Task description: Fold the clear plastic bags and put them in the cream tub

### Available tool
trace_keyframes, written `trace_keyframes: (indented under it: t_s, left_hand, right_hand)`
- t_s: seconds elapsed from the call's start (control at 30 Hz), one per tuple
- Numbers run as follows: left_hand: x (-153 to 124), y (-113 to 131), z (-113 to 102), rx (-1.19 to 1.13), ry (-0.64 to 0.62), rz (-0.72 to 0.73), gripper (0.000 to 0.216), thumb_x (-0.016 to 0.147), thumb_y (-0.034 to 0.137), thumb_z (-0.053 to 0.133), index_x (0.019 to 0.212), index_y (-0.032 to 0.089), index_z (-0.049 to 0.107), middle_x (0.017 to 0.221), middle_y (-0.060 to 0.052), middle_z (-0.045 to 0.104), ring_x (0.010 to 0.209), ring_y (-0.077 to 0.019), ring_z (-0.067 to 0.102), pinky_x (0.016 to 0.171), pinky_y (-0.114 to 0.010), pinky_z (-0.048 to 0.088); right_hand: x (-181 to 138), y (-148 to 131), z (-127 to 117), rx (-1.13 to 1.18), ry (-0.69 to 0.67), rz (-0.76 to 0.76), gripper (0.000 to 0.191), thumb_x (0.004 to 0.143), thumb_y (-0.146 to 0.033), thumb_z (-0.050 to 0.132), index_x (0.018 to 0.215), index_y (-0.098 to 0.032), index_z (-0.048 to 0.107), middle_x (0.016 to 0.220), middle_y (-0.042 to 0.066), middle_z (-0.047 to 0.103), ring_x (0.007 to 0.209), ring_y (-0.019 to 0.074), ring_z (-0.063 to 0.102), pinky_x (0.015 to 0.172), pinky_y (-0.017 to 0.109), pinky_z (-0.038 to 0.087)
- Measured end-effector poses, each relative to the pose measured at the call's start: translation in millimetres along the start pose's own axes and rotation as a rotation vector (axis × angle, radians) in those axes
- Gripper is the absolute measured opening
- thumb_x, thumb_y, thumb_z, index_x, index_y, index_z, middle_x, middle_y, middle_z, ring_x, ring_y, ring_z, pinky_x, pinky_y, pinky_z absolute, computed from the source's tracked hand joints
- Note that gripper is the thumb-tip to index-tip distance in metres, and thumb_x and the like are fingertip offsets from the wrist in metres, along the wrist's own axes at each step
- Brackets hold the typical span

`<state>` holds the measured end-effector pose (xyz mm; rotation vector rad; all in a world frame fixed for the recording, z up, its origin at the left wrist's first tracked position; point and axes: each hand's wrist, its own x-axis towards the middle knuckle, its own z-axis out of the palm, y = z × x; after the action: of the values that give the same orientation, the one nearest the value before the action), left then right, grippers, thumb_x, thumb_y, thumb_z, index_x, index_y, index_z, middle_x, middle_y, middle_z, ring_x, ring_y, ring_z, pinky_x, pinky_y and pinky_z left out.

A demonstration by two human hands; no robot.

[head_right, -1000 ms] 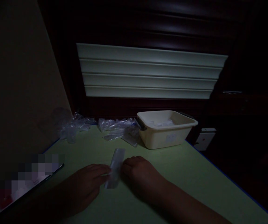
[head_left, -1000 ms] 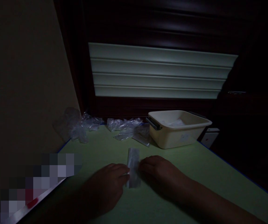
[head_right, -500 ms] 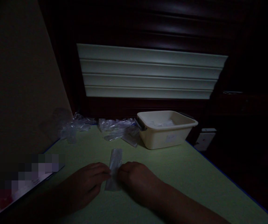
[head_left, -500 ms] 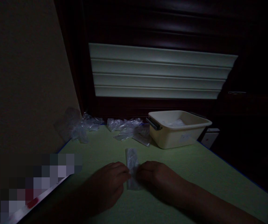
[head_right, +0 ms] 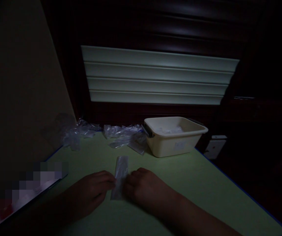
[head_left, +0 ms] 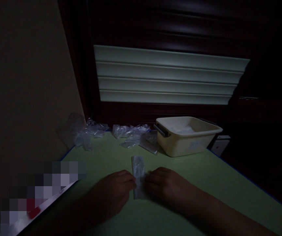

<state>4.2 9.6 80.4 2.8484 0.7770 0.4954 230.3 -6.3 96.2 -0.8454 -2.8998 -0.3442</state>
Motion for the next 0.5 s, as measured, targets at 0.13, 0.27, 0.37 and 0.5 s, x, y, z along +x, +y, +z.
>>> trace_keyframes:
  t_s: [0.13, 0.27, 0.37, 0.5]
  left_hand:
    - [0.2, -1.9, 1.1, -0.002, 0.0, 0.004, 0.036, 0.075, -0.004, 0.043, 0.097, 0.017, 0.061, 0.1, -0.005, 0.065, 0.095, -0.0199, 0.057, 0.085, -0.031, 0.047]
    - [0.8, -2.0, 3.5, -0.03, 0.042, -0.021, 0.032, 0.08, -0.002, 0.043, 0.098, 0.017, 0.061, 0.099, -0.005, 0.065, 0.092, -0.0194, 0.058, 0.083, -0.03, 0.047]
    - [2.3, -0.3, 4.9, -0.069, 0.099, -0.062, 0.027, 0.082, 0.0, 0.046, 0.094, 0.018, 0.062, 0.094, -0.005, 0.064, 0.09, -0.0188, 0.058, 0.081, -0.029, 0.047]
    - [4.7, -0.5, 5.9, -0.105, 0.145, -0.108, 0.021, 0.079, 0.0, 0.055, 0.088, 0.016, 0.064, 0.088, -0.004, 0.064, 0.088, -0.019, 0.059, 0.078, -0.028, 0.046]
  right_hand:
    - [2.5, -2.9, 2.3, -0.047, 0.002, -0.005, 0.003, 0.088, -0.016, 0.061, 0.09, -0.014, 0.063, 0.086, 0.004, 0.067, 0.075, 0.0198, 0.06, 0.068, 0.033, 0.042]
    - [3.4, -0.8, 8.3, 0.035, 0.046, 0.076, 0.003, 0.087, -0.014, 0.061, 0.088, -0.015, 0.063, 0.083, 0.004, 0.067, 0.072, 0.0187, 0.059, 0.066, 0.031, 0.041]
    - [3.4, 0.9, 10.1, 0.193, 0.079, 0.153, 0.008, 0.087, -0.01, 0.056, 0.088, -0.014, 0.063, 0.082, 0.005, 0.067, 0.072, 0.0175, 0.058, 0.065, 0.027, 0.041]
    - [4.0, -0.7, 4.9, 0.43, 0.098, 0.257, 0.012, 0.086, -0.01, 0.052, 0.087, -0.012, 0.064, 0.082, 0.007, 0.066, 0.073, 0.0168, 0.058, 0.067, 0.025, 0.043]
